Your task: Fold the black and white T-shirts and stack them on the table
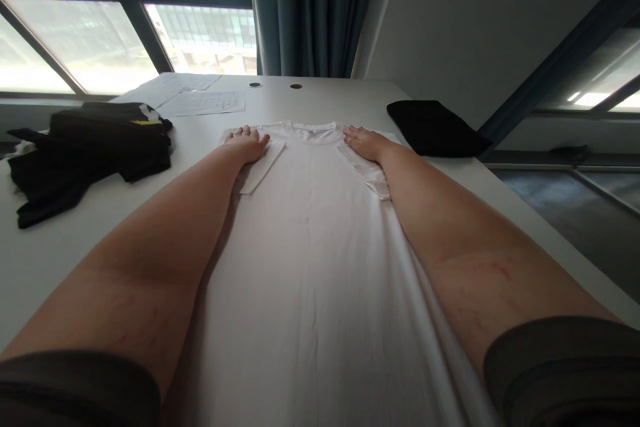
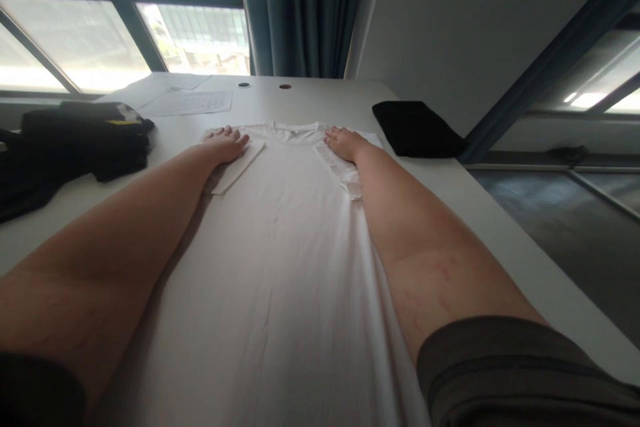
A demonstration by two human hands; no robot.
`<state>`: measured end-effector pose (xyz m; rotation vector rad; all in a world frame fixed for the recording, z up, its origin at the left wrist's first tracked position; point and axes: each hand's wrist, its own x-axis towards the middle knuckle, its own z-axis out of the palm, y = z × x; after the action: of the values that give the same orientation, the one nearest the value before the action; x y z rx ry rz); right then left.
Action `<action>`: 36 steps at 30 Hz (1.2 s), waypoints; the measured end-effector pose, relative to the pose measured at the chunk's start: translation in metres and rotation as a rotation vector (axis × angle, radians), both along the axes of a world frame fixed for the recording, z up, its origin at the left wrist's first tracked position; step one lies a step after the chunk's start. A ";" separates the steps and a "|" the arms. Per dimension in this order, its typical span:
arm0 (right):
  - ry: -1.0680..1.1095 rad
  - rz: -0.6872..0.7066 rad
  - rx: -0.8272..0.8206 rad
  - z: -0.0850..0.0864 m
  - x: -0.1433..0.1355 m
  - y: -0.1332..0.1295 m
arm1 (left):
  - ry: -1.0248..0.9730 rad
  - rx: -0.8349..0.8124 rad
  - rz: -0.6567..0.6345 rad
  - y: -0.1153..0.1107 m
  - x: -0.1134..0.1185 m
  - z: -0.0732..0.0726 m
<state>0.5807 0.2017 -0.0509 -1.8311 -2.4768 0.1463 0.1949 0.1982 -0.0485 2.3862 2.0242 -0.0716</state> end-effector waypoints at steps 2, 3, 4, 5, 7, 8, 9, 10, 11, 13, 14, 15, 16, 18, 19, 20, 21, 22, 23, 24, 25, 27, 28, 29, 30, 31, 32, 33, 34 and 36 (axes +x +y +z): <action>-0.023 -0.015 -0.030 0.001 -0.004 0.001 | -0.032 0.002 0.086 -0.003 0.006 0.002; -0.031 -0.020 -0.037 0.001 -0.005 0.001 | -0.047 0.002 0.113 -0.005 0.008 0.003; -0.038 -0.026 -0.039 0.001 -0.006 0.001 | -0.054 -0.001 0.123 -0.006 0.011 0.005; -0.044 -0.035 -0.038 0.001 -0.007 0.001 | -0.059 -0.004 0.125 -0.008 0.012 0.006; -0.052 -0.053 -0.029 0.001 -0.009 0.000 | -0.070 0.010 0.116 -0.013 0.015 0.010; -0.053 -0.059 -0.024 0.002 -0.010 -0.002 | -0.078 0.051 0.112 -0.018 0.016 0.013; -0.052 -0.066 -0.018 0.003 -0.011 -0.003 | -0.088 0.112 0.106 -0.025 0.016 0.017; -0.050 -0.070 -0.010 0.003 -0.012 -0.006 | -0.098 0.179 0.094 -0.036 0.014 0.020; -0.047 -0.074 0.001 0.004 -0.013 -0.008 | -0.108 0.240 0.074 -0.051 0.012 0.024; -0.040 -0.075 0.035 0.006 -0.016 -0.013 | -0.121 0.294 0.004 -0.095 -0.001 0.031; -0.041 -0.072 0.059 0.007 -0.017 -0.016 | -0.126 0.280 -0.045 -0.124 -0.010 0.032; -0.046 -0.067 0.093 0.007 -0.017 -0.019 | -0.129 0.260 -0.092 -0.156 -0.022 0.031; -0.056 -0.061 0.136 0.007 -0.017 -0.022 | -0.133 0.244 -0.135 -0.190 -0.036 0.029; -0.090 -0.062 0.260 0.008 -0.018 -0.029 | -0.135 0.177 -0.207 -0.262 -0.067 0.022; -0.110 -0.068 0.329 0.009 -0.019 -0.032 | -0.144 0.146 -0.204 -0.298 -0.083 0.017; -0.130 -0.063 0.383 0.010 -0.021 -0.036 | -0.157 0.127 -0.174 -0.331 -0.098 0.012; -0.148 -0.052 0.423 0.012 -0.026 -0.040 | -0.175 0.129 -0.121 -0.361 -0.112 0.008; -0.161 -0.040 0.447 0.016 -0.034 -0.044 | -0.191 0.133 -0.077 -0.388 -0.124 0.005; -0.167 -0.026 0.457 0.020 -0.046 -0.049 | -0.202 0.128 -0.040 -0.411 -0.134 0.002; -0.165 -0.015 0.456 0.026 -0.061 -0.054 | -0.212 0.138 -0.001 -0.431 -0.142 0.000; -0.155 -0.009 0.445 0.031 -0.080 -0.058 | -0.216 0.154 0.042 -0.448 -0.147 -0.001; -0.115 0.006 0.384 0.043 -0.129 -0.067 | -0.219 0.191 0.123 -0.473 -0.151 0.000; -0.091 0.020 0.324 0.049 -0.158 -0.071 | -0.222 0.200 0.159 -0.483 -0.150 0.001; -0.059 0.031 0.249 0.052 -0.187 -0.075 | -0.231 0.201 0.189 -0.490 -0.148 0.003; -0.046 0.053 0.217 0.055 -0.217 -0.079 | -0.245 0.192 0.215 -0.496 -0.145 0.005; -0.037 0.077 0.194 0.056 -0.246 -0.082 | -0.262 0.175 0.241 -0.501 -0.142 0.007; -0.028 0.098 0.163 0.055 -0.273 -0.086 | -0.279 0.155 0.268 -0.505 -0.138 0.009; -0.020 0.114 0.132 0.054 -0.298 -0.090 | -0.292 0.133 0.300 -0.508 -0.135 0.012; -0.014 0.120 0.099 0.051 -0.319 -0.093 | -0.298 0.106 0.338 -0.510 -0.132 0.015; -0.005 0.101 0.031 0.045 -0.354 -0.099 | -0.281 0.021 0.420 -0.514 -0.127 0.023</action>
<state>0.2267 0.1027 -0.0061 -1.6978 -2.5604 0.1073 0.0683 -0.3160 -0.0250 1.8020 2.3280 0.2725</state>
